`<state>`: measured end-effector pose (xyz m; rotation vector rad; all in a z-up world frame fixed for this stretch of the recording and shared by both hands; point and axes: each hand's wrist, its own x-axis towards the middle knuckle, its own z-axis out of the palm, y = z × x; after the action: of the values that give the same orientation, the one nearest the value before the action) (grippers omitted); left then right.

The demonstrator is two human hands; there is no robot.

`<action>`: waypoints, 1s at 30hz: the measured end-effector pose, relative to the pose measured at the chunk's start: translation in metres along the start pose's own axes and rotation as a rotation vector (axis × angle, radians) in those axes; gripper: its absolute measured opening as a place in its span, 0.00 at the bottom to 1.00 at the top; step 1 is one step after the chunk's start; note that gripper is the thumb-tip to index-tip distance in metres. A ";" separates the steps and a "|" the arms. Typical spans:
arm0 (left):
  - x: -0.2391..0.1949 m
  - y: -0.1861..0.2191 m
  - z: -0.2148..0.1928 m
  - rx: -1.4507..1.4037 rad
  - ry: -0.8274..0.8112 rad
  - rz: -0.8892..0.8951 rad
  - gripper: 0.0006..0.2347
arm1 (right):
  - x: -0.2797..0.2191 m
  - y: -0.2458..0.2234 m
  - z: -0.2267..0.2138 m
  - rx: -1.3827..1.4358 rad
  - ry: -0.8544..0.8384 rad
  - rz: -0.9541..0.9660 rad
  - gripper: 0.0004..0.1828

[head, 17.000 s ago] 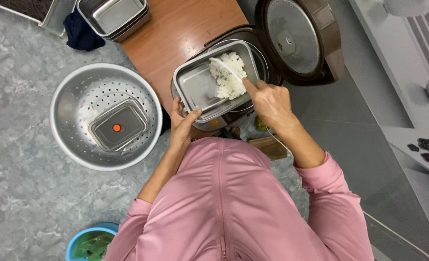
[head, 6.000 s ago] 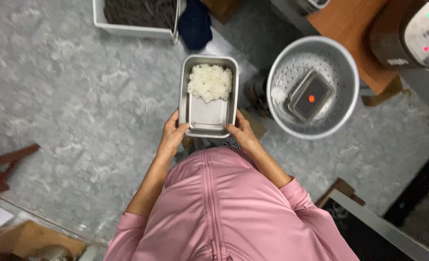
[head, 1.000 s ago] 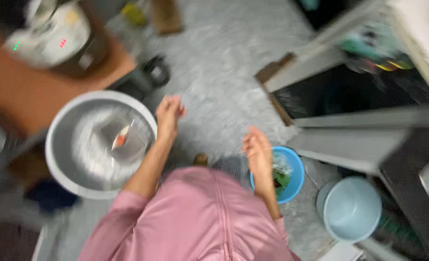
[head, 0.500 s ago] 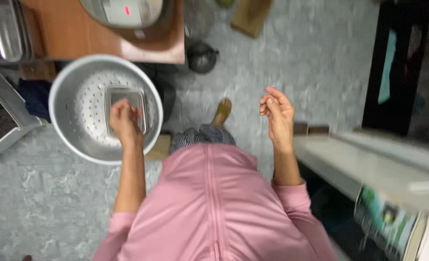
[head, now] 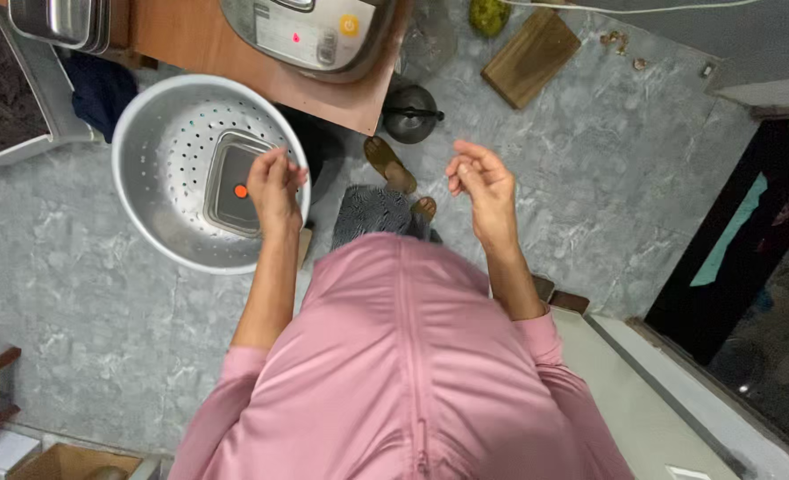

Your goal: The person scoops cooked white rice from a rice cooker into several stainless steel lunch boxes using a rice paddle. They place each filled container on a wooden table and repeat the process until multiple boxes are filled.

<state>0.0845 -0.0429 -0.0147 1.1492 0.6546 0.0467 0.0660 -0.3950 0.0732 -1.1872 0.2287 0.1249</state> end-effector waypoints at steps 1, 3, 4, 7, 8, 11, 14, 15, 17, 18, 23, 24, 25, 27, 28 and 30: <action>0.013 -0.001 0.005 -0.017 -0.007 0.013 0.05 | 0.004 0.004 0.000 -0.024 -0.035 0.023 0.15; 0.044 -0.005 0.014 -0.064 -0.014 0.058 0.04 | 0.010 0.006 0.003 -0.058 0.000 0.115 0.16; 0.064 -0.008 0.018 -0.032 0.018 0.082 0.05 | 0.024 0.003 0.002 -0.078 0.009 0.155 0.16; 0.108 -0.028 -0.004 0.174 0.153 0.169 0.09 | 0.055 -0.007 -0.002 -0.188 -0.023 0.121 0.16; 0.127 -0.035 -0.016 0.292 0.213 0.236 0.12 | 0.069 -0.010 -0.004 -0.196 0.004 0.099 0.15; 0.146 -0.055 -0.088 0.874 0.391 0.491 0.21 | 0.096 -0.021 -0.010 -0.242 0.048 0.022 0.14; 0.133 -0.074 -0.150 1.260 0.485 0.345 0.29 | 0.119 -0.033 -0.008 -0.296 -0.015 -0.005 0.14; 0.125 -0.081 -0.164 1.323 0.500 0.231 0.32 | 0.123 -0.038 -0.006 -0.317 -0.024 0.027 0.14; 0.115 -0.096 -0.179 1.436 0.555 0.055 0.30 | 0.136 -0.048 -0.002 -0.378 -0.043 0.074 0.14; 0.112 -0.103 -0.179 1.485 0.578 -0.029 0.29 | 0.143 -0.053 0.001 -0.418 -0.055 0.089 0.14; 0.111 -0.135 -0.156 1.606 0.464 -0.019 0.36 | 0.198 -0.075 0.023 -0.608 -0.242 0.070 0.12; 0.107 -0.144 -0.151 1.624 0.437 -0.038 0.33 | 0.209 -0.081 0.028 -0.640 -0.282 0.085 0.12; 0.111 -0.150 -0.148 1.664 0.447 -0.065 0.28 | 0.223 -0.083 0.037 -0.659 -0.321 0.076 0.12; 0.130 -0.161 -0.142 1.740 0.472 -0.106 0.17 | 0.243 -0.092 0.052 -0.720 -0.397 0.052 0.12; 0.147 -0.164 -0.143 1.720 0.495 -0.079 0.16 | 0.255 -0.094 0.060 -0.749 -0.434 0.032 0.12; 0.141 -0.183 -0.132 1.675 0.500 -0.073 0.15 | 0.267 -0.107 0.067 -0.818 -0.503 0.036 0.13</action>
<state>0.0796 0.0383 -0.2677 2.7660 1.2224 -0.3590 0.3554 -0.3785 0.1287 -1.9110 -0.2778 0.5805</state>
